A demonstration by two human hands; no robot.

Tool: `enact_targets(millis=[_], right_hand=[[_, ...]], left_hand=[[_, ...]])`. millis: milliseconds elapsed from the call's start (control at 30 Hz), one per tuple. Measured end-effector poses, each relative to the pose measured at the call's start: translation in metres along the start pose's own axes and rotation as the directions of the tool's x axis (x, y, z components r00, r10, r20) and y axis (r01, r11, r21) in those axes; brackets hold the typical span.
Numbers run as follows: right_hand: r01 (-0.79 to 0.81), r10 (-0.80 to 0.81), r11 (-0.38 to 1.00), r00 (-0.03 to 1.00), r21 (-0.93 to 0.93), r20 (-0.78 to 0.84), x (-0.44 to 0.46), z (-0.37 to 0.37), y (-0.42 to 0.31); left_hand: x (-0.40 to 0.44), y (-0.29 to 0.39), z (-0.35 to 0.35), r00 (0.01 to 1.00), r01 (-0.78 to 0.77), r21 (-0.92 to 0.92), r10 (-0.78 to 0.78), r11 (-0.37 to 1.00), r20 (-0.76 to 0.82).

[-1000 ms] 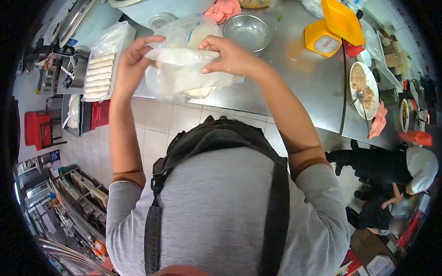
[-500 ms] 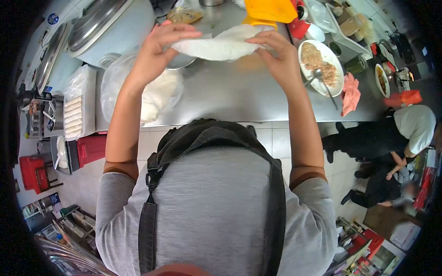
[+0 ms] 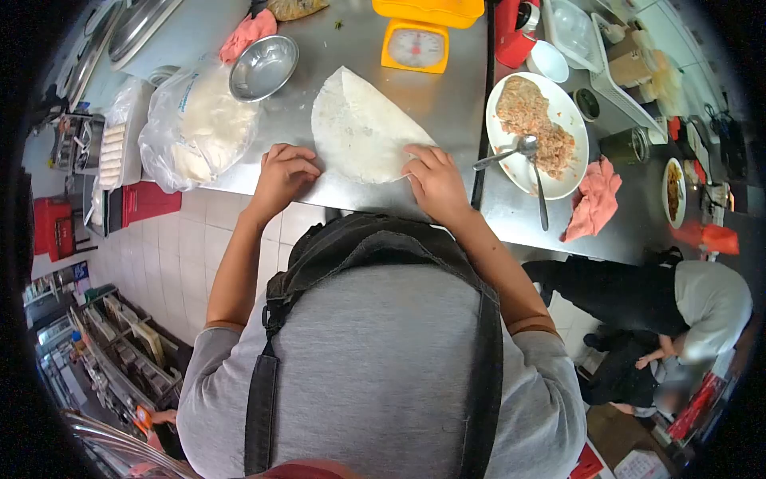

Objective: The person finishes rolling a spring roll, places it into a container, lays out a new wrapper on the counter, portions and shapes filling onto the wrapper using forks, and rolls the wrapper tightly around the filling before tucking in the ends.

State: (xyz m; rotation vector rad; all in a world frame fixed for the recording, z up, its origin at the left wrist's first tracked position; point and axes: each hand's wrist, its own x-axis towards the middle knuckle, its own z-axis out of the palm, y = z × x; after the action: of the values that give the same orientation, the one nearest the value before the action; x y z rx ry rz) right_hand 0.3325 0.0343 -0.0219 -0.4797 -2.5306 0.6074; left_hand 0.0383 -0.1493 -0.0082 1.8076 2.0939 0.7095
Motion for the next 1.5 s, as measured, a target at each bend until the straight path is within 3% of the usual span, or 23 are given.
enact_targets(millis=[100, 300, 433, 500, 600, 733, 800, 833, 900, 933, 1033, 1100, 1167, 1233, 1267, 1333, 1367, 1433, 1467, 1500], right_hand=[[0.004, 0.001, 0.999, 0.993, -0.04, 0.121, 0.006, -0.01, -0.007], [-0.1, 0.117, 0.983, 0.987, -0.153, 0.109, 0.05, 0.018, 0.019], [-0.274, 0.28, 0.937, 0.96, -0.217, -0.004, 0.062, 0.023, 0.026], [-0.181, 0.151, 0.95, 0.979, -0.254, -0.133, 0.07, 0.021, 0.026], [-0.073, 0.071, 0.976, 0.997, -0.207, -0.021, 0.074, 0.027, 0.02], [-0.143, 0.133, 0.96, 0.989, -0.242, -0.058, 0.084, 0.046, 0.05], [-0.477, 0.497, 0.867, 0.847, 0.145, -0.187, 0.09, 0.054, 0.066], [-0.484, 0.504, 0.863, 0.843, 0.145, -0.185, 0.094, 0.048, 0.069], [-0.524, 0.724, 0.621, 0.668, 0.583, -0.171, 0.098, 0.033, 0.074], [-0.555, 0.748, 0.527, 0.663, 0.644, -0.04, 0.097, 0.028, 0.077], [-0.615, 0.792, 0.533, 0.605, 0.581, -0.086, 0.093, 0.03, 0.075], [-0.633, 0.793, 0.513, 0.608, 0.58, -0.038, 0.098, 0.031, 0.069], [-0.658, 0.793, 0.489, 0.608, 0.572, 0.021, 0.104, 0.031, 0.055], [-0.562, 0.635, 0.681, 0.772, 0.47, 0.004, 0.116, 0.023, 0.033], [-0.561, 0.635, 0.683, 0.772, 0.468, -0.002, 0.119, 0.012, 0.019], [-0.379, 0.396, 0.675, 0.91, 0.632, 0.123, 0.122, -0.023, -0.025], [-0.378, 0.395, 0.677, 0.91, 0.631, 0.121, 0.121, -0.038, -0.038], [-0.3, 0.249, 0.56, 0.95, 0.772, 0.188, 0.119, -0.063, -0.053], [-0.303, 0.256, 0.561, 0.949, 0.771, 0.187, 0.119, -0.072, -0.052], [-0.241, 0.253, 0.608, 0.962, 0.756, 0.103, 0.119, -0.08, -0.05]], left_hand=[[0.003, 0.026, -0.012, 0.995, 0.068, -0.004, -0.068, 0.998, -0.077], [0.028, 0.024, 0.024, 0.987, -0.162, -0.019, 0.162, 0.987, -0.006], [0.027, 0.018, 0.036, 0.967, -0.236, -0.058, 0.228, 0.97, -0.117], [0.028, 0.019, 0.037, 0.907, -0.369, 0.061, 0.374, 0.927, -0.194], [0.033, 0.018, 0.034, 0.891, -0.412, 0.059, 0.416, 0.909, -0.181], [0.039, 0.018, 0.031, 0.892, -0.426, 0.058, 0.43, 0.903, -0.142], [0.047, 0.019, 0.021, 0.894, -0.427, 0.069, 0.432, 0.902, -0.12], [0.051, 0.024, 0.008, 0.899, -0.413, 0.059, 0.417, 0.909, -0.132], [0.055, 0.032, -0.015, 0.908, -0.394, 0.043, 0.396, 0.918, -0.136], [0.057, 0.034, -0.025, 0.913, -0.375, 0.064, 0.38, 0.925, -0.146], [0.065, 0.032, -0.042, 0.925, -0.351, 0.073, 0.358, 0.934, -0.125], [0.083, 0.031, -0.051, 0.938, -0.314, 0.075, 0.321, 0.947, -0.133], [0.116, 0.021, -0.053, 0.959, -0.275, 0.091, 0.28, 0.957, -0.045], [0.154, 0.01, -0.049, 0.956, -0.286, -0.022, 0.287, 0.958, 0.061], [0.165, 0.008, -0.048, 0.955, -0.291, -0.022, 0.292, 0.956, 0.058], [0.181, 0.01, -0.051, 0.896, -0.401, -0.125, 0.417, 0.907, 0.152], [0.187, 0.011, -0.058, 0.895, -0.403, -0.125, 0.419, 0.906, 0.15], [0.197, 0.02, -0.077, 0.768, -0.056, -0.535, 0.379, 0.843, 0.516], [0.203, 0.027, -0.089, 0.765, -0.058, -0.538, 0.384, 0.841, 0.518], [0.208, 0.037, -0.104, 0.719, 0.126, -0.536, 0.295, 0.835, 0.629]])
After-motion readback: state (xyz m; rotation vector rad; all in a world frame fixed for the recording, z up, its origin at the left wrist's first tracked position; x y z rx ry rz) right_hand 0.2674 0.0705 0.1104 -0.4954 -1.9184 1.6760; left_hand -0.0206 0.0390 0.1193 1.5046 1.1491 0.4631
